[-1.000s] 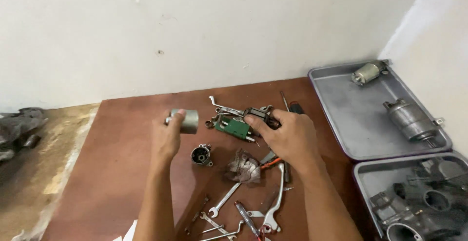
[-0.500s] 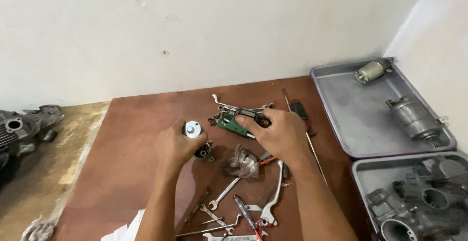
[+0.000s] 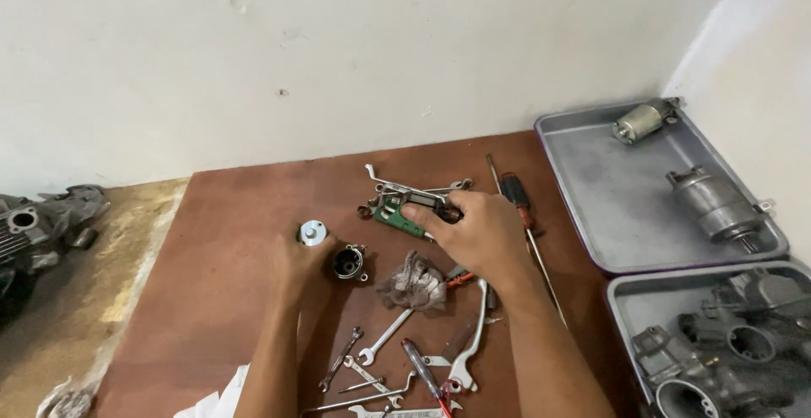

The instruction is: The person assembles a small electric motor by inserting a green armature into a silver cylindrical casing. They rotate the shaft to test the fit and then use a rag to wipe the exterior of the motor. The workspace contains various tools and other motor components.

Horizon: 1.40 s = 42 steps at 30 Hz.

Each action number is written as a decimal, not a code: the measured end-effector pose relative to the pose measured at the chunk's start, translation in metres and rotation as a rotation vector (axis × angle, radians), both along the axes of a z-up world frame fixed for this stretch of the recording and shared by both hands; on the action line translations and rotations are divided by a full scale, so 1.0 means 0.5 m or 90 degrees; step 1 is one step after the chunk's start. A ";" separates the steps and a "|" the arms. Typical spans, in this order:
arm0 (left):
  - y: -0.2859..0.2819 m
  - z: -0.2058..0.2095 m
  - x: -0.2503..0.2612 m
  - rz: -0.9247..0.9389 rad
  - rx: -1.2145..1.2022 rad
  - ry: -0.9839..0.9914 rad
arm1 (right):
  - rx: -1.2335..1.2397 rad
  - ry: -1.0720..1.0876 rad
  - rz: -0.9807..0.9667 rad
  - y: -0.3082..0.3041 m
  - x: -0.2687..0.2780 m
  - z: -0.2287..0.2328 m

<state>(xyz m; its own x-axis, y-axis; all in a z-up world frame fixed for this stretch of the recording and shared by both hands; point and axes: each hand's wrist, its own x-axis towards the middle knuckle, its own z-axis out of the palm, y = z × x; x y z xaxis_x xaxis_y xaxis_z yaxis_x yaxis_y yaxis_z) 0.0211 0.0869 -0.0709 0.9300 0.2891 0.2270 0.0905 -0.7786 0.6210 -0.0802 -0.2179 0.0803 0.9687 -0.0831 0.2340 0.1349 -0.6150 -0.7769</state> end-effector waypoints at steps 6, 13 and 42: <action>0.008 -0.032 0.002 0.010 0.045 0.070 | 0.001 0.013 0.007 0.003 0.002 -0.003; 0.030 -0.058 0.025 0.012 0.075 0.100 | -0.039 0.056 0.005 0.013 0.011 -0.005; -0.052 0.136 -0.107 -0.221 -0.149 -0.208 | -0.207 0.208 0.175 0.051 0.060 -0.120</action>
<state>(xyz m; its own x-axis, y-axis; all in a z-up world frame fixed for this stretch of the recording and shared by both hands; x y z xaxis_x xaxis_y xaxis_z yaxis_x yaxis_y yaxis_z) -0.0325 0.0609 -0.0028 0.8713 0.0543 0.4878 -0.3758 -0.5654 0.7342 -0.0502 -0.1926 0.0205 0.9712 0.2100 -0.1125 0.1071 -0.8068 -0.5810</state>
